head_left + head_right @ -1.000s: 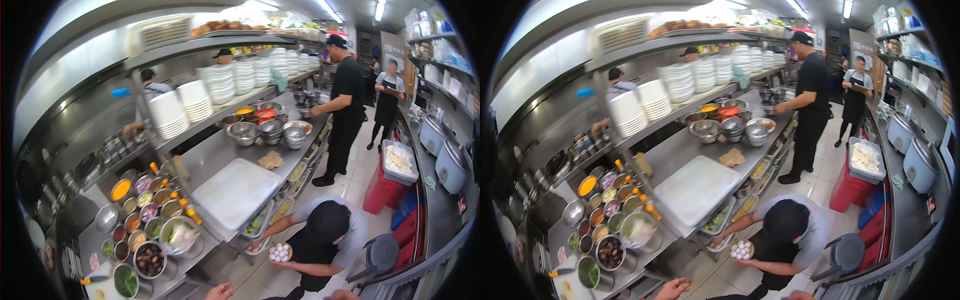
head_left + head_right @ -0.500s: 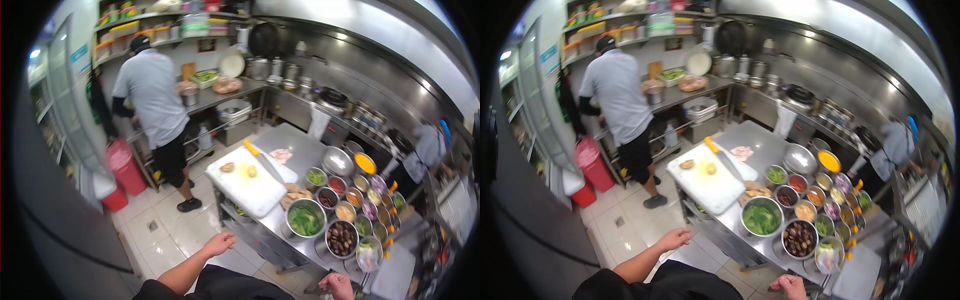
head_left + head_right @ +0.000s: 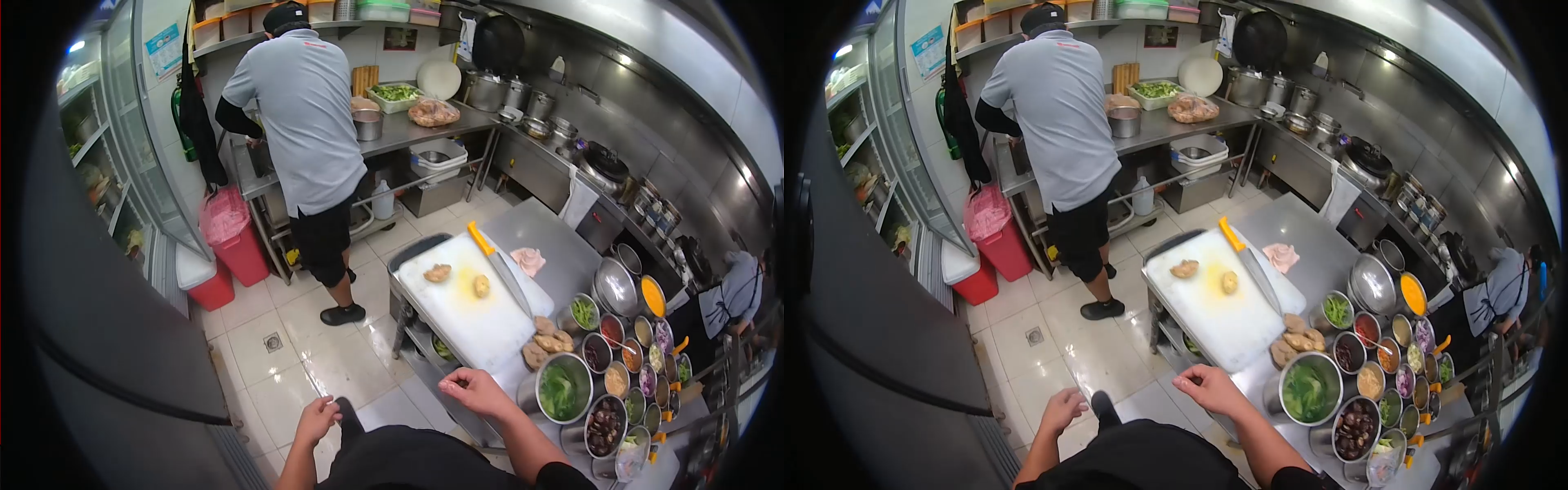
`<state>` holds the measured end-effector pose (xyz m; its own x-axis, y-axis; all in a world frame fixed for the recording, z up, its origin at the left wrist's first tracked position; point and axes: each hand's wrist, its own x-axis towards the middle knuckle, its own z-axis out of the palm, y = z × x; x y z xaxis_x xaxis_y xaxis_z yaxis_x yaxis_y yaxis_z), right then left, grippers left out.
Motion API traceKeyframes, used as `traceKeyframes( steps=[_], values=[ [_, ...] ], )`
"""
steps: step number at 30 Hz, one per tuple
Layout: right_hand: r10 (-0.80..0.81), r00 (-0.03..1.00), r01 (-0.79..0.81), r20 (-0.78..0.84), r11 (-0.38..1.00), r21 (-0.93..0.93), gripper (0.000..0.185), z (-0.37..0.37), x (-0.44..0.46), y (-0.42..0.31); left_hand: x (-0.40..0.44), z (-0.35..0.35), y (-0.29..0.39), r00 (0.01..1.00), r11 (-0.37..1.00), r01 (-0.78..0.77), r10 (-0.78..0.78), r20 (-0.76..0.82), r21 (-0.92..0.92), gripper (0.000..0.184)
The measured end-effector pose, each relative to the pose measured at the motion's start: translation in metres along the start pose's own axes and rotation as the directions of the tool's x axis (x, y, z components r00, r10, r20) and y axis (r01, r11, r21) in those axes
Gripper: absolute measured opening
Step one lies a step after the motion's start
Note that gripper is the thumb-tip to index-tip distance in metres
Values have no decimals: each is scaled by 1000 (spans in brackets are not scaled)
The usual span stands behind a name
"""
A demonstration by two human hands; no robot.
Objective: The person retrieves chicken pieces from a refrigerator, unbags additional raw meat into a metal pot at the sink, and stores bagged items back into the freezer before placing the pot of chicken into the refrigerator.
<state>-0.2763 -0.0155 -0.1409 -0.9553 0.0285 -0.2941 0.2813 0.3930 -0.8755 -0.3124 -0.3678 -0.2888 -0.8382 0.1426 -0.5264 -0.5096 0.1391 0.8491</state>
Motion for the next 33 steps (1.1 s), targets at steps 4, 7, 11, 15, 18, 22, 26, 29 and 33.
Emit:
traceKeyframes(
  steps=[4, 7, 11, 15, 18, 22, 26, 29, 33],
  values=[
    [95, 995, -96, 43, 995, 19, 33, 29, 75, -53, 39, -64, 3, 989, 993, 88, -97, -113, -78, 44],
    [4, 999, -1, 49, 998, -58, 32, 63, 124, -79, 62, -116, 17, 983, 988, 87, -106, -151, -129, 46],
    [-134, 991, 128, -29, 979, -161, 28, 86, 168, -127, 108, -174, 51, 981, 994, 12, -33, -192, -109, 47],
    [-175, 971, 157, -163, 981, -113, 20, 83, 208, -147, 134, -201, 107, 975, 993, -94, 77, -210, -73, 45],
    [-175, 950, 201, -257, 976, 78, 19, 75, 240, -131, 157, -214, 126, 975, 990, -133, 123, -184, -43, 48],
    [-107, 948, 187, -298, 949, 254, 16, 71, 274, -137, 184, -229, 155, 975, 994, -106, 110, -191, 33, 51],
    [-103, 953, 215, -286, 895, 391, 17, 67, 329, -131, 220, -242, 177, 972, 985, -101, 127, -199, 136, 52],
    [-189, 964, 253, -185, 866, 431, 18, 73, 385, -135, 248, -262, 183, 963, 974, -77, 128, -237, 213, 52],
    [-209, 976, 167, 66, 902, 398, 15, 113, 458, -170, 256, -277, 205, 943, 941, 3, 110, -314, 338, 50]
  ],
)
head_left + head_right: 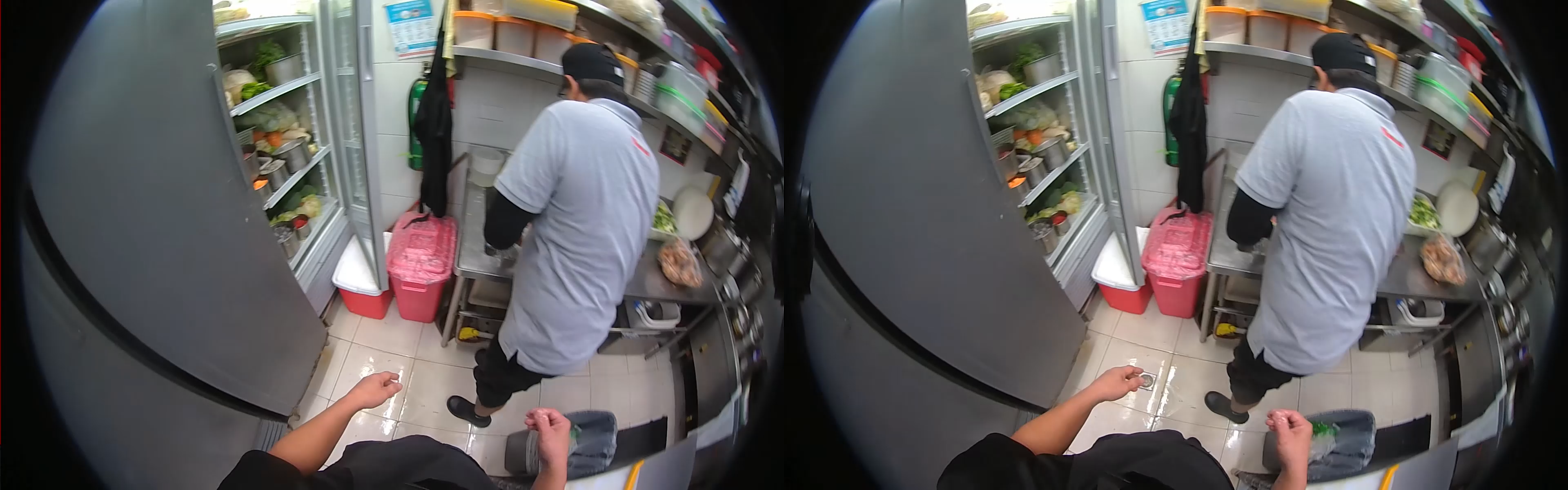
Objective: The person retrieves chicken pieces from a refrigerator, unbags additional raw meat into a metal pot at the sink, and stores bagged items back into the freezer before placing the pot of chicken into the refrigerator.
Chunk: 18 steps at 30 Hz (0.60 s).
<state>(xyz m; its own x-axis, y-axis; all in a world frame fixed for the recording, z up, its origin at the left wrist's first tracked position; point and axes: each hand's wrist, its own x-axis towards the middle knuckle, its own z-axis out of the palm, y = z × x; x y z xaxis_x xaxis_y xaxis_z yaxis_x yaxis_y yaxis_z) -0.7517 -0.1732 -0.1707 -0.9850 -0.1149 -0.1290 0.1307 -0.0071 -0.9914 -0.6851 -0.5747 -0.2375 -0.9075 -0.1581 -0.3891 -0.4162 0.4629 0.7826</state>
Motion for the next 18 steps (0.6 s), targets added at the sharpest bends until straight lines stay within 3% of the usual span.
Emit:
traceKeyframes(
  steps=[1, 4, 7, 9, 10, 11, 12, 13, 14, 15, 18],
  values=[
    [2, 997, -1, 78, 1000, -13, 14, 15, 19, 0, 1, -7, 2, 1000, 999, 1, 0, -26, 52, 50],
    [13, 952, 18, 306, 995, -98, 14, 67, 68, -12, -2, -34, -5, 964, 996, 53, -68, -257, -65, 48],
    [108, 885, 6, 452, 970, -244, 17, 111, 105, -28, 2, -103, -26, 861, 988, 38, -107, -498, -147, 42],
    [173, 863, 15, 475, 931, -365, 20, 142, 125, -43, -12, -172, 0, 700, 963, -74, -135, -701, -260, 31],
    [78, 834, 155, 546, 917, -368, 23, 156, 137, -38, -26, -206, 35, 621, 930, -189, -135, -772, -315, 28],
    [-9, 810, 279, 586, 885, -373, 27, 166, 147, -30, -33, -235, 59, 501, 917, -313, -60, -863, -246, 29],
    [43, 797, 261, 603, 875, -407, 29, 181, 154, -40, -34, -267, 72, 410, 935, -333, 27, -912, -122, 31],
    [95, 795, 229, 599, 867, -442, 32, 194, 155, -47, -34, -296, 85, 339, 921, -369, 7, -941, -126, 34],
    [76, 786, 238, 613, 878, -415, 33, 207, 161, -37, -29, -329, 82, 245, 914, -406, 116, -963, 7, 36],
    [49, 770, 261, 636, 886, -384, 34, 219, 173, -31, -23, -366, 81, 204, 860, -508, 59, -977, -54, 41],
    [54, 817, 244, 574, 869, -430, 38, 250, 189, -33, 10, -489, 43, 21, 787, -592, 232, -972, 175, 45]
  ],
)
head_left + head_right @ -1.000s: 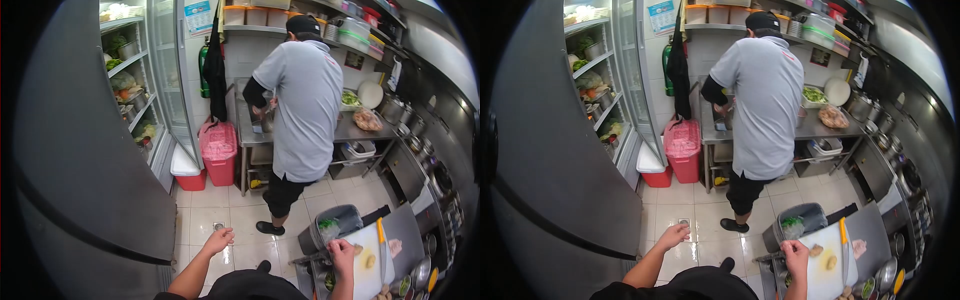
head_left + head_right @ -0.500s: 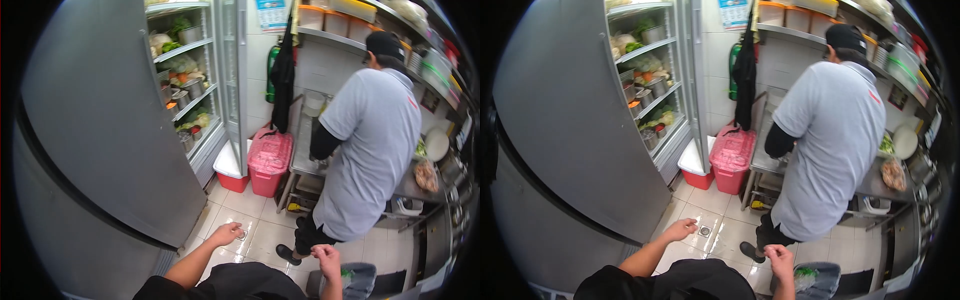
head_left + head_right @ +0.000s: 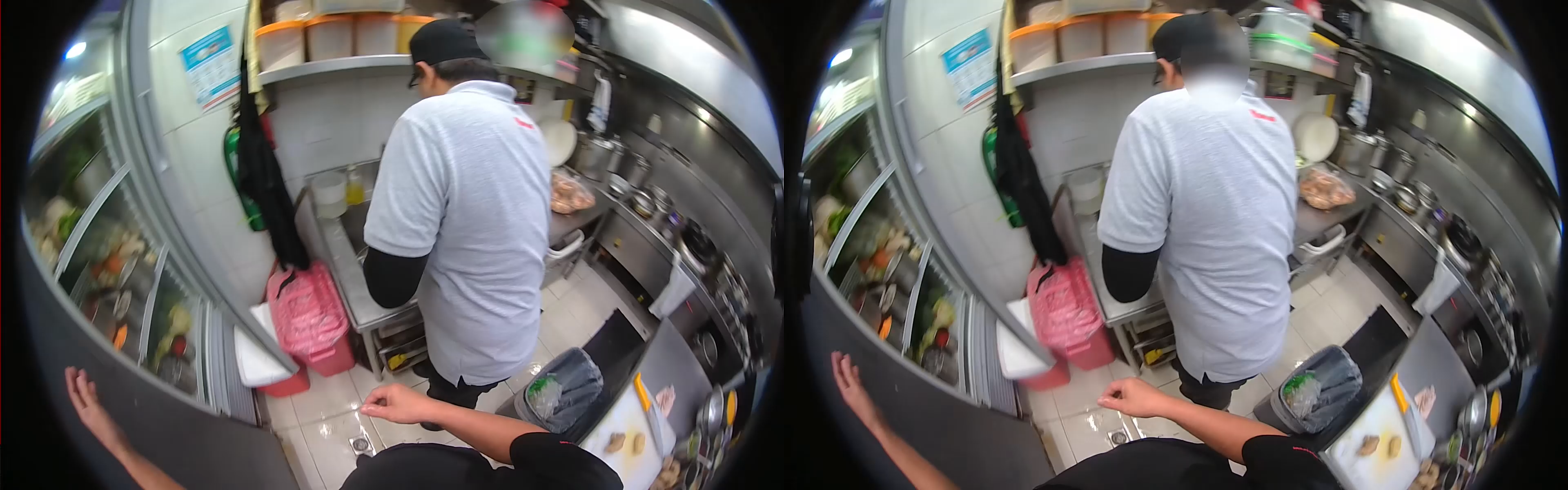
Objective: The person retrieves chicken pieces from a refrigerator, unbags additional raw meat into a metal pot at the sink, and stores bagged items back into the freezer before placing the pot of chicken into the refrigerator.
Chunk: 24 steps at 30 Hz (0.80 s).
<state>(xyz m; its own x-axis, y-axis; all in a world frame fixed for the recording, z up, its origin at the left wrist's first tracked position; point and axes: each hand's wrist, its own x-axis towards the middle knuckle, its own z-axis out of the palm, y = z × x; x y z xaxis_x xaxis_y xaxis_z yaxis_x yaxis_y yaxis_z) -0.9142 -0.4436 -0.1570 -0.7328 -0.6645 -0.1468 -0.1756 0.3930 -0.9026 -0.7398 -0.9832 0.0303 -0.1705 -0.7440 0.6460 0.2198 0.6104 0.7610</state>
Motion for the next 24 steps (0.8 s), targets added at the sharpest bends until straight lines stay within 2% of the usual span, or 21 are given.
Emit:
traceKeyframes(
  steps=[1, 4, 7, 8, 11, 15, 18, 19, 22, 24],
  values=[
    [-1, 999, 0, -40, 1000, -24, 38, 3, 8, -8, 27, 3, -16, 995, 996, -92, 92, -30, -10, 45],
    [34, 995, -37, -95, 999, -39, 39, 4, 22, -26, 72, 33, -25, 955, 947, -295, 295, 19, 130, 44],
    [81, 992, -84, -99, 996, -25, 39, 4, 31, -36, 83, 55, -36, 956, 920, -290, 290, 40, 264, 45],
    [95, 991, -97, -92, 995, -18, 39, 4, 31, -36, 88, 56, -44, 932, 867, -354, 360, 50, 352, 45],
    [172, 975, -169, -141, 985, 36, 37, 8, 32, -27, 76, 67, -22, 950, 913, -306, 311, 23, 271, 44],
    [182, 971, -180, -154, 983, 25, 37, 3, 32, -30, 75, 71, -13, 954, 897, -275, 300, -20, 347, 44],
    [142, 978, -142, -156, 990, 8, 37, 0, 35, -22, 70, 90, -4, 924, 885, -341, 378, -62, 316, 48],
    [146, 974, -135, -172, 988, 74, 37, 1, 37, -19, 72, 92, -1, 899, 839, -384, 435, -51, 387, 49],
    [180, 967, -168, -182, 982, 81, 35, -3, 35, -27, 81, 87, -2, 817, 696, -479, 576, -17, 535, 55],
    [173, 972, -160, -160, 983, 94, 32, -1, 37, -20, 77, 86, -3, 851, 719, -404, 522, -56, 566, 55]
  ],
)
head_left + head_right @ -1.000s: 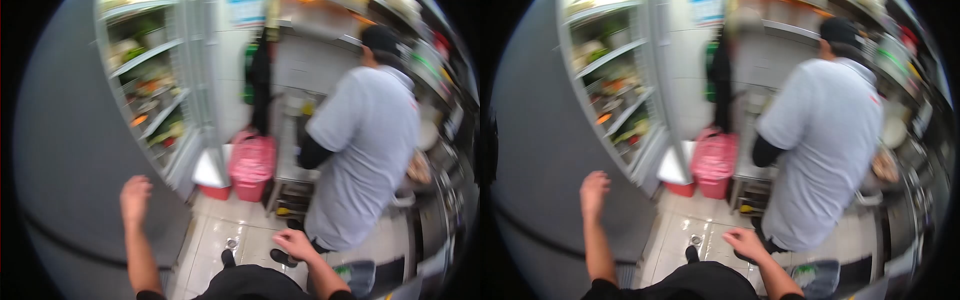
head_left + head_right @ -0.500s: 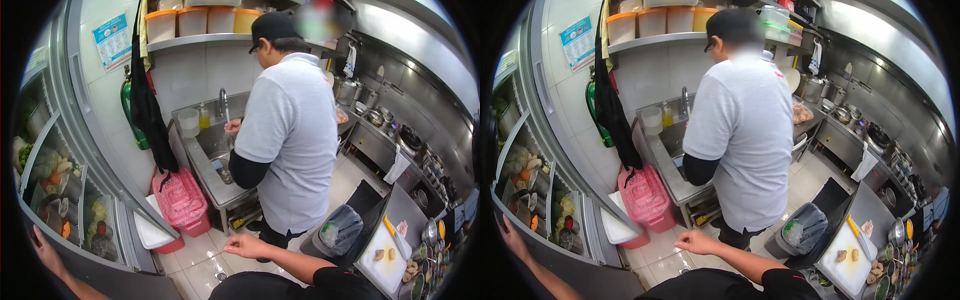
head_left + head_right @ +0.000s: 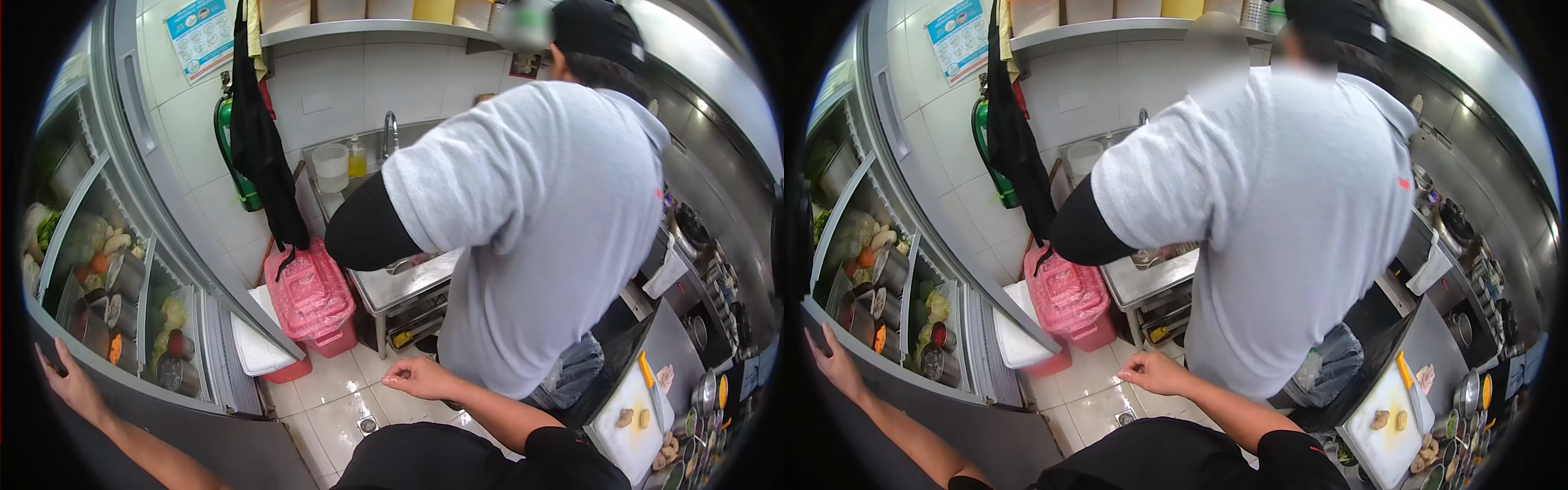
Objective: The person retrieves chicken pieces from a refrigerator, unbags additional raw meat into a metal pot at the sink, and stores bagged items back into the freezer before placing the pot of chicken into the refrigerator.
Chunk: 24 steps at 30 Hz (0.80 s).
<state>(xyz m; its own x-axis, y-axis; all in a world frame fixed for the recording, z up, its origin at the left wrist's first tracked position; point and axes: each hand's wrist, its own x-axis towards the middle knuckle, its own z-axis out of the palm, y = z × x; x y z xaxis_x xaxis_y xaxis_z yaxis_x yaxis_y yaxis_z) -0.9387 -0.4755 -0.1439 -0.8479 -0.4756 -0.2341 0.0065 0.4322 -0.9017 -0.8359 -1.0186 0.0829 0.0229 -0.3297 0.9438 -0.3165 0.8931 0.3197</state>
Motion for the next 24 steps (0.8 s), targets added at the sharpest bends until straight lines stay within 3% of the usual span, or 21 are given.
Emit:
traceKeyframes(
  steps=[4, 7, 14, 17, 19, 21, 24],
  values=[
    [-17, 1000, 17, 18, 999, 33, 30, -1, 3, 4, -5, -2, 12, 1000, 998, 25, -24, 20, -52, 55],
    [1, 1000, -1, 5, 1000, 10, 30, -4, 1, -6, -7, 2, 20, 1000, 998, -20, 20, 2, 66, 54],
    [-6, 998, 9, -69, 999, 45, 32, -14, 1, 3, -17, 6, 42, 998, 999, 28, -26, -54, 36, 52],
    [27, 992, -22, -124, 999, 42, 32, -18, 5, 18, -30, 16, 79, 992, 997, -69, 71, -108, 22, 49],
    [49, 992, -41, -116, 997, 71, 32, -24, 6, 22, -46, 22, 132, 997, 935, -17, 43, 64, -354, 50],
    [31, 993, -26, -115, 999, 44, 32, -32, 5, 24, -63, 30, 176, 975, 867, 34, 81, 208, -497, 51],
    [-10, 996, 8, -91, 1000, -26, 31, -44, -2, 19, -100, 44, 206, 957, 922, 27, 88, 276, -386, 52]
  ],
)
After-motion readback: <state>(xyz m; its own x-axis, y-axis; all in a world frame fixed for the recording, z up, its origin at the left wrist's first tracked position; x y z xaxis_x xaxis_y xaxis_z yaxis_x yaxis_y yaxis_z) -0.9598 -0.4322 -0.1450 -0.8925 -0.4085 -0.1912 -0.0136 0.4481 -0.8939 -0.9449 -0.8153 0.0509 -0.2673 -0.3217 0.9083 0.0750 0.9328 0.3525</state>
